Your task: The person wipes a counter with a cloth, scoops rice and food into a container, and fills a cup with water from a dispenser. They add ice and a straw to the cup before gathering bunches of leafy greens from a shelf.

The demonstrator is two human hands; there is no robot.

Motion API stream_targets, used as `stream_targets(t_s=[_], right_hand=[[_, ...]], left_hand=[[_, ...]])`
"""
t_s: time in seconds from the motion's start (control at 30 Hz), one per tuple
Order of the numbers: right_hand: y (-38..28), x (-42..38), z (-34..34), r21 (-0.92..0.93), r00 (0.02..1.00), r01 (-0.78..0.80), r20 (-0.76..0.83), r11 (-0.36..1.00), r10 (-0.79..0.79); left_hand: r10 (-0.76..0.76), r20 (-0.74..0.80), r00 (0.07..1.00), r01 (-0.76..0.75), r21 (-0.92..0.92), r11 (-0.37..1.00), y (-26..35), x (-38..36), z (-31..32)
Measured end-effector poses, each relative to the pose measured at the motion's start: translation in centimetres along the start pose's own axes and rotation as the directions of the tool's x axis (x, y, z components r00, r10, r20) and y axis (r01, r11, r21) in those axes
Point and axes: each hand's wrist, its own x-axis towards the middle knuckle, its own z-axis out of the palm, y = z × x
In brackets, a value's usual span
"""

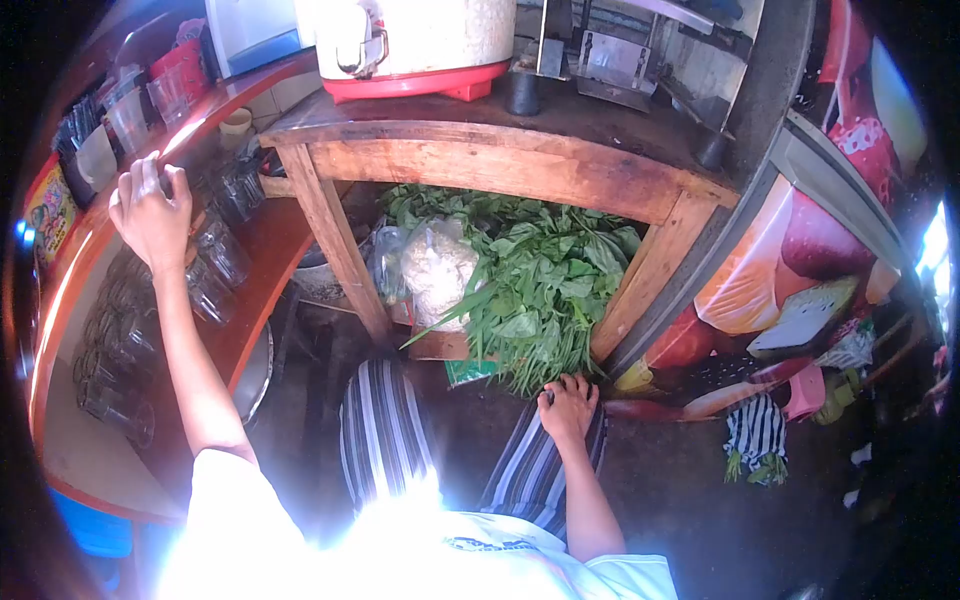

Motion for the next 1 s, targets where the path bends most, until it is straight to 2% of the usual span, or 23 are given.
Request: stream_targets(t_s=[0.23,0.5,0.63,0.8,1.0], right_hand=[[-0.2,0.3,0.2,0.013,1.000,0.025,0.009,1.000,-0.025],[-1.6,0.5,-0.8,0.011,0.999,0.040,0.010,0.999,-0.040],[-2.6,0.1,-1.4,-0.007,0.997,0.074,-0.032,0.997,-0.075],[-6.3,-0.4,-4.2,0.000,0.997,0.082,0.005,0.997,-0.082],[-7.1,-0.9,-5.9,0.055,0.994,0.106,0.020,0.993,-0.107]], left_hand=[[0.074,-0.122,0.990,-0.068,0.054,0.996,-0.2,-0.1,0.7],[0.136,-0.152,0.979,-0.117,0.125,0.985,-1.0,-0.4,2.0],[0.145,-0.154,0.977,-0.113,0.196,0.974,-0.8,-0.6,1.9],[0.086,-0.143,0.986,-0.057,0.193,0.979,-0.6,-0.6,2.4],[0.159,-0.110,0.981,-0.132,0.214,0.968,-2.7,-0.4,3.7]])
